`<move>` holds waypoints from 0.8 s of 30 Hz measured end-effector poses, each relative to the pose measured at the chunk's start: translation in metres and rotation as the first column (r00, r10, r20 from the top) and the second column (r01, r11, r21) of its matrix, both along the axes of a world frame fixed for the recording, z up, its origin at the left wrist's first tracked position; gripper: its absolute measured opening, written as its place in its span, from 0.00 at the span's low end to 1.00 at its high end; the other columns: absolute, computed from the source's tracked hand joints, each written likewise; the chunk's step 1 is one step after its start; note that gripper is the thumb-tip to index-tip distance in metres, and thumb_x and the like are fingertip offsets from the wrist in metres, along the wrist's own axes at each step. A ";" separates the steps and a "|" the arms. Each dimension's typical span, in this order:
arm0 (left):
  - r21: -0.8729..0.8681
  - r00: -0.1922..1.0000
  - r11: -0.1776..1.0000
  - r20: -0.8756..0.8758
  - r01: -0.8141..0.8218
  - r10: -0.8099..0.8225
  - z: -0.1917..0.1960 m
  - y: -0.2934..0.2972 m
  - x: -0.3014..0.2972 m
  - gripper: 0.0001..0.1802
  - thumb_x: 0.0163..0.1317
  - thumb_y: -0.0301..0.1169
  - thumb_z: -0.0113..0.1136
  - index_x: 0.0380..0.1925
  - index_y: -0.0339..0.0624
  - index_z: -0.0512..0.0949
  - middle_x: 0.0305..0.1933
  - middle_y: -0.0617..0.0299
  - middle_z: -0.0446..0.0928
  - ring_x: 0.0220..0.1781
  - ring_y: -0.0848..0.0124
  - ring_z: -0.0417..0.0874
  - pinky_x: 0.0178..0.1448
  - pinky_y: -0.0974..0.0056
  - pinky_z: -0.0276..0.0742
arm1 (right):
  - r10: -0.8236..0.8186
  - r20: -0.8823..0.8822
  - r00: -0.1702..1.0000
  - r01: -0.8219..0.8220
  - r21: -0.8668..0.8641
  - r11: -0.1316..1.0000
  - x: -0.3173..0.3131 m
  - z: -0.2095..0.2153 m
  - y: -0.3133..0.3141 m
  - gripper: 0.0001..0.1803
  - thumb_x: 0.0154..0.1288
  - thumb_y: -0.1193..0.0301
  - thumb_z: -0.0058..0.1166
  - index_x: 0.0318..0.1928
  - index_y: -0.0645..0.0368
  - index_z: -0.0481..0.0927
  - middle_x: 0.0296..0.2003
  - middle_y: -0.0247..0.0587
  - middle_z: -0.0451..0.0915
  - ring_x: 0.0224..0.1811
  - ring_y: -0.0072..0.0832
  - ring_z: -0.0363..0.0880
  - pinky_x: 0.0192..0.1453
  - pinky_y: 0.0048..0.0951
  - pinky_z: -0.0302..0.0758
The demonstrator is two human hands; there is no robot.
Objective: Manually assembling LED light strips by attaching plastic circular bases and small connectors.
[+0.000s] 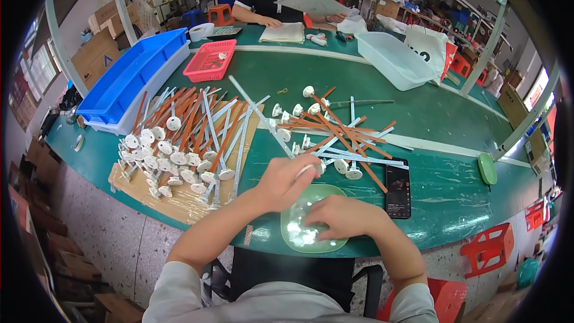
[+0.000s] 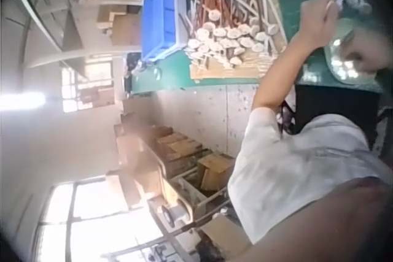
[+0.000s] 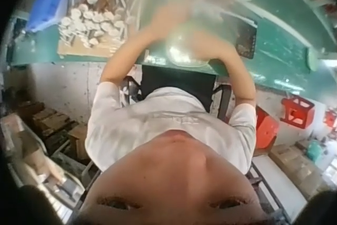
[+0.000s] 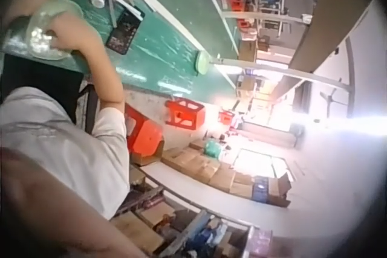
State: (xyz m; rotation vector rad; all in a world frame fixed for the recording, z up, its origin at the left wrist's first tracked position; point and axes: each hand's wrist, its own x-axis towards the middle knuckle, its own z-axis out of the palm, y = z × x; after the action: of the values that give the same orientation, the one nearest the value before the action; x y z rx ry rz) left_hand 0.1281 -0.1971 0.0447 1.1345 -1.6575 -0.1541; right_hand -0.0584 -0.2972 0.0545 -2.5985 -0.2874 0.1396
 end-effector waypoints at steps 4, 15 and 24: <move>-0.058 0.982 0.998 0.183 -0.037 0.047 -0.004 0.008 0.004 0.11 0.68 0.27 0.52 0.48 0.36 0.78 0.32 0.54 0.84 0.28 0.60 0.86 0.34 0.62 0.80 | -0.053 -0.177 0.983 0.070 0.086 0.994 0.004 0.005 0.005 0.10 0.56 0.71 0.61 0.39 0.58 0.84 0.36 0.49 0.82 0.42 0.49 0.81 0.49 0.47 0.76; -0.154 0.968 0.984 0.223 -0.084 0.117 -0.015 0.006 0.000 0.12 0.58 0.28 0.65 0.42 0.39 0.81 0.29 0.57 0.82 0.28 0.57 0.83 0.35 0.57 0.77 | -0.106 0.001 0.994 0.106 0.096 0.990 0.005 -0.005 -0.002 0.03 0.56 0.73 0.62 0.32 0.57 0.83 0.27 0.39 0.82 0.32 0.40 0.82 0.38 0.36 0.77; -0.184 0.959 0.975 0.230 -0.122 0.164 -0.012 0.010 0.003 0.13 0.55 0.25 0.65 0.41 0.35 0.81 0.30 0.58 0.84 0.29 0.63 0.85 0.34 0.64 0.79 | -0.335 0.124 0.934 0.264 0.392 0.882 -0.002 0.018 -0.011 0.06 0.55 0.76 0.68 0.35 0.59 0.86 0.28 0.35 0.85 0.32 0.25 0.84 0.40 0.24 0.78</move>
State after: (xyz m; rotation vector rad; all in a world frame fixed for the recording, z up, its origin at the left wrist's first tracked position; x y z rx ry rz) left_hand 0.1314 -0.1867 0.0330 1.1750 -1.7581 0.2240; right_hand -0.0602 -0.3081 0.0729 -2.2434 0.0303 -0.2520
